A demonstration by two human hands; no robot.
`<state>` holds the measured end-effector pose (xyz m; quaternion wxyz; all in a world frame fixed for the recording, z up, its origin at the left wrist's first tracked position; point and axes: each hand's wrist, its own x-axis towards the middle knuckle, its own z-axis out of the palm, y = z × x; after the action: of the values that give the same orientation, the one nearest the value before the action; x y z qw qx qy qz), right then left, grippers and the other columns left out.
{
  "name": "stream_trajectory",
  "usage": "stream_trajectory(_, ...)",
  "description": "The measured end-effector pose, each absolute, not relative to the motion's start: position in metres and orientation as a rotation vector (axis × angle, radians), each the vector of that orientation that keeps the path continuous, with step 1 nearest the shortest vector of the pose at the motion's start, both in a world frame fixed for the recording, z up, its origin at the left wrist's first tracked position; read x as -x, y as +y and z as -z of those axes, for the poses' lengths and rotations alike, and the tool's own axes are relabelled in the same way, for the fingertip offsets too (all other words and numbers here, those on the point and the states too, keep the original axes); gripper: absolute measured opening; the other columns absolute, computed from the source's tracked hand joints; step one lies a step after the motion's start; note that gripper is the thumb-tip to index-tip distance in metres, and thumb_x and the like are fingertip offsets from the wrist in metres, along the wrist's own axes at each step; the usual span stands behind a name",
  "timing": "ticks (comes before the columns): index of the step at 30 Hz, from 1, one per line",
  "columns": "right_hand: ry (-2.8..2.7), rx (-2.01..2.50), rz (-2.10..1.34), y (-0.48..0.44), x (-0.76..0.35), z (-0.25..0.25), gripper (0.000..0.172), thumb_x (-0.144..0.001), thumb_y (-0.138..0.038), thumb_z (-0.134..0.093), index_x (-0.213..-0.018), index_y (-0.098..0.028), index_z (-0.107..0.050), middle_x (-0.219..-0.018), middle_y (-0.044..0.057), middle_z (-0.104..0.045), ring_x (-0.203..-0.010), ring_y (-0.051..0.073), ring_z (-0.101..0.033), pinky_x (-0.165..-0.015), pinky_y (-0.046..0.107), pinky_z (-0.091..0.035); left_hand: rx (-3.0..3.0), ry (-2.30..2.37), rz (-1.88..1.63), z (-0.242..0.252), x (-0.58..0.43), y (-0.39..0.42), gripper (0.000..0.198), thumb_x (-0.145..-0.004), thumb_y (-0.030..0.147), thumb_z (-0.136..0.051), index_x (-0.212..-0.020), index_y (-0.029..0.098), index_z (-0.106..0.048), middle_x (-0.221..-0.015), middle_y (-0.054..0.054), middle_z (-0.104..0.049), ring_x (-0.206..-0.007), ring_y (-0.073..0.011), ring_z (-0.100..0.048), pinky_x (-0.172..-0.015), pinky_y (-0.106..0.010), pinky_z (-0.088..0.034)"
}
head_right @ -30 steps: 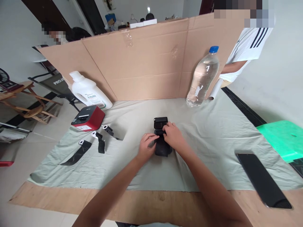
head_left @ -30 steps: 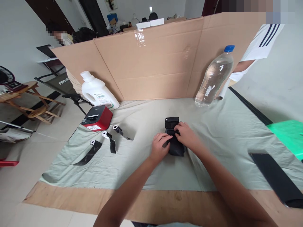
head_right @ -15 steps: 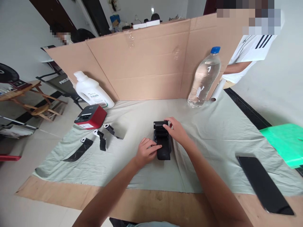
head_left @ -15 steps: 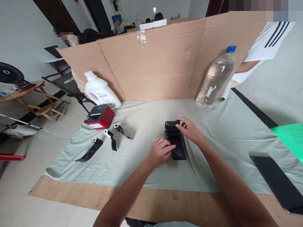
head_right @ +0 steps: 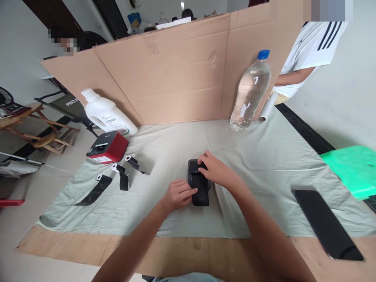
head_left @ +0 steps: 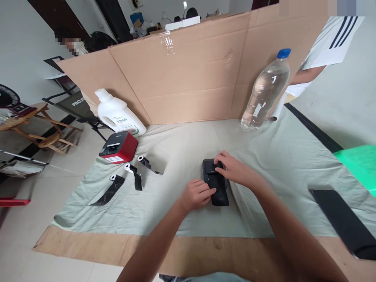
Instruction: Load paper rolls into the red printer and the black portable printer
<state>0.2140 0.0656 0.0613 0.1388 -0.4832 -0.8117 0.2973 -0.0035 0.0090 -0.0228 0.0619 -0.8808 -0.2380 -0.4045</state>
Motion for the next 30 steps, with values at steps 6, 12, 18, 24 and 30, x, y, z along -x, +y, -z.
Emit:
stream_trajectory(6, -2.231, 1.606, -0.874, 0.070, -0.203, -0.045, 0.036, -0.094, -0.033, -0.061, -0.127, -0.021, -0.057, -0.132, 0.012, -0.052, -0.114, 0.026, -0.063, -0.102, 0.040, -0.048, 2.716, -0.721, 1.073, 0.031, 0.006, 0.009, 0.011, -0.092, 0.014, -0.060, -0.093, 0.021, -0.068, -0.063, 0.004, -0.059, -0.055, -0.0097, -0.054, -0.052, -0.030, -0.030)
stream_trajectory(12, -2.167, 1.786, -1.047, 0.074, -0.200, -0.035, 0.051, -0.095, -0.040, -0.061, -0.140, -0.020, -0.048, -0.136, 0.015, -0.048, -0.114, 0.027, -0.064, -0.099, 0.039, -0.049, 2.759, -0.702, 1.117, 0.033, 0.003, 0.010, 0.013, -0.093, 0.012, -0.057, -0.088, 0.019, -0.067, -0.062, 0.003, -0.058, -0.054, -0.0101, -0.053, -0.051, -0.030, -0.032)
stream_trajectory(18, -2.124, 1.913, -1.008, 0.060, -0.189, -0.046, 0.063, -0.093, -0.048, -0.063, -0.146, -0.022, -0.044, -0.135, 0.015, -0.049, -0.107, 0.027, -0.065, -0.096, 0.037, -0.049, 2.788, -0.694, 1.081, 0.032, 0.001, 0.009, 0.018, -0.094, 0.013, -0.055, -0.081, 0.019, -0.067, -0.061, 0.002, -0.060, -0.056, -0.0115, -0.056, -0.050, -0.029, -0.037)
stream_trajectory(24, -2.117, 2.207, -0.629, 0.034, -0.148, -0.051, 0.103, -0.078, -0.063, -0.072, -0.161, -0.021, -0.028, -0.142, 0.023, -0.046, -0.115, 0.040, -0.062, -0.089, 0.043, -0.049, 2.717, -0.582, 1.180, 0.030, -0.002, 0.009, 0.020, -0.095, 0.009, -0.057, -0.082, 0.020, -0.068, -0.065, 0.001, -0.068, -0.063, -0.0133, -0.063, -0.063, -0.028, -0.051)
stream_trajectory(30, -2.058, 2.145, -0.659, 0.037, -0.150, -0.049, 0.086, -0.077, -0.053, -0.071, -0.151, -0.021, -0.043, -0.126, 0.022, -0.057, -0.105, 0.038, -0.065, -0.080, 0.042, -0.051, 2.748, -0.523, 1.146, 0.028, -0.006, 0.006, 0.023, -0.097, 0.009, -0.057, -0.114, 0.019, -0.068, -0.075, 0.001, -0.072, -0.067, -0.0144, -0.065, -0.064, -0.028, -0.051)
